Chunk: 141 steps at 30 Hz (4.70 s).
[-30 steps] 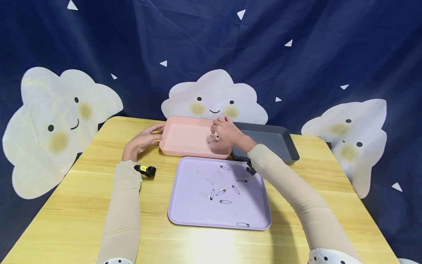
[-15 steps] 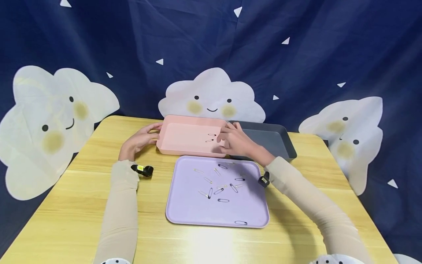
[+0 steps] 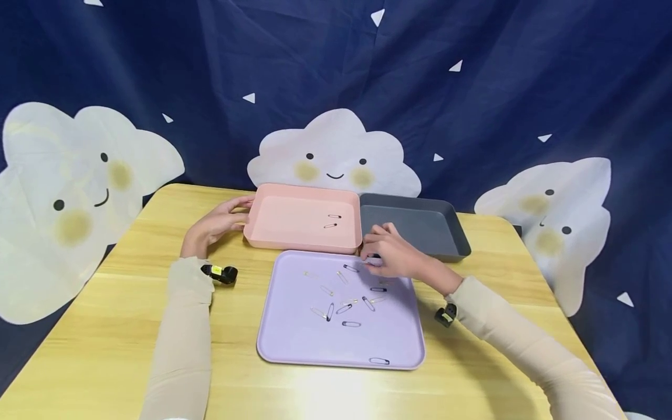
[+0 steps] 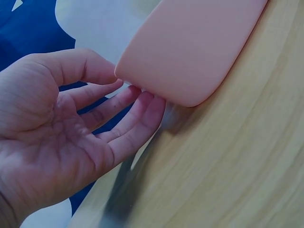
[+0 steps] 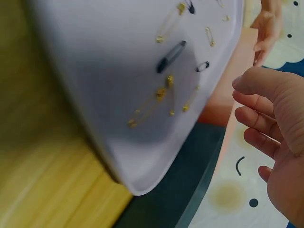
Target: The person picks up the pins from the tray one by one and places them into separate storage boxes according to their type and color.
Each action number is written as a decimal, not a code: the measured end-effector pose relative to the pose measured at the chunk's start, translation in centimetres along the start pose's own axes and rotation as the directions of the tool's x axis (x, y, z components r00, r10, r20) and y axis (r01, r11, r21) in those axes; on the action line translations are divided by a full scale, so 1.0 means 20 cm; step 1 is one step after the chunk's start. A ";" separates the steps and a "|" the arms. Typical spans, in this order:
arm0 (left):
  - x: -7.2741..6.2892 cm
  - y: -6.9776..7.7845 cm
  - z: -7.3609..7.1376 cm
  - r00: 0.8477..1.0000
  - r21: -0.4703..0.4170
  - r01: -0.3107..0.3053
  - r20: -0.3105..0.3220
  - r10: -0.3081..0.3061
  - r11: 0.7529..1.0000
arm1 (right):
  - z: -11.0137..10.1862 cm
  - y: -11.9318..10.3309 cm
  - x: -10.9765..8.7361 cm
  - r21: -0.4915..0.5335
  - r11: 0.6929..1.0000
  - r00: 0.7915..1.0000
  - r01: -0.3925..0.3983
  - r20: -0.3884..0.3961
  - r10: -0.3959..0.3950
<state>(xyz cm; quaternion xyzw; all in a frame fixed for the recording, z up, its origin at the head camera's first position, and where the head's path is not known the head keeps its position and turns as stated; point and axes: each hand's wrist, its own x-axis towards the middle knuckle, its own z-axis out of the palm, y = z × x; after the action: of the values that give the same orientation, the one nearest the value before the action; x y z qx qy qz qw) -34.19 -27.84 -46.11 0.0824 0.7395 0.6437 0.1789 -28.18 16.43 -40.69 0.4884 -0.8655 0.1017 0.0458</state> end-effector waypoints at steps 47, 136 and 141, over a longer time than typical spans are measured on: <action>-0.02 0.03 0.01 1.000 0.003 0.006 -0.005 -0.006 1.000 | 0.07 -0.04 -0.15 -0.069 0.997 0.983 0.045 0.181 -0.032; -0.01 0.01 0.00 1.000 -0.006 -0.004 -0.012 0.004 1.000 | 0.07 0.13 0.84 -0.325 0.941 0.995 -0.095 -0.018 0.095; -0.01 0.00 0.00 1.000 -0.009 -0.006 -0.012 0.006 1.000 | 0.08 0.13 0.85 -0.351 0.931 0.992 -0.104 0.036 0.124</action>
<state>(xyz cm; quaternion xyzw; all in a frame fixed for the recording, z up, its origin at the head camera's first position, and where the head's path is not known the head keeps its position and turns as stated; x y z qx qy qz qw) -33.99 -27.94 -45.98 0.0798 0.7376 0.6478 0.1730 -39.13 3.12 -39.63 0.4243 -0.8976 -0.0647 0.1009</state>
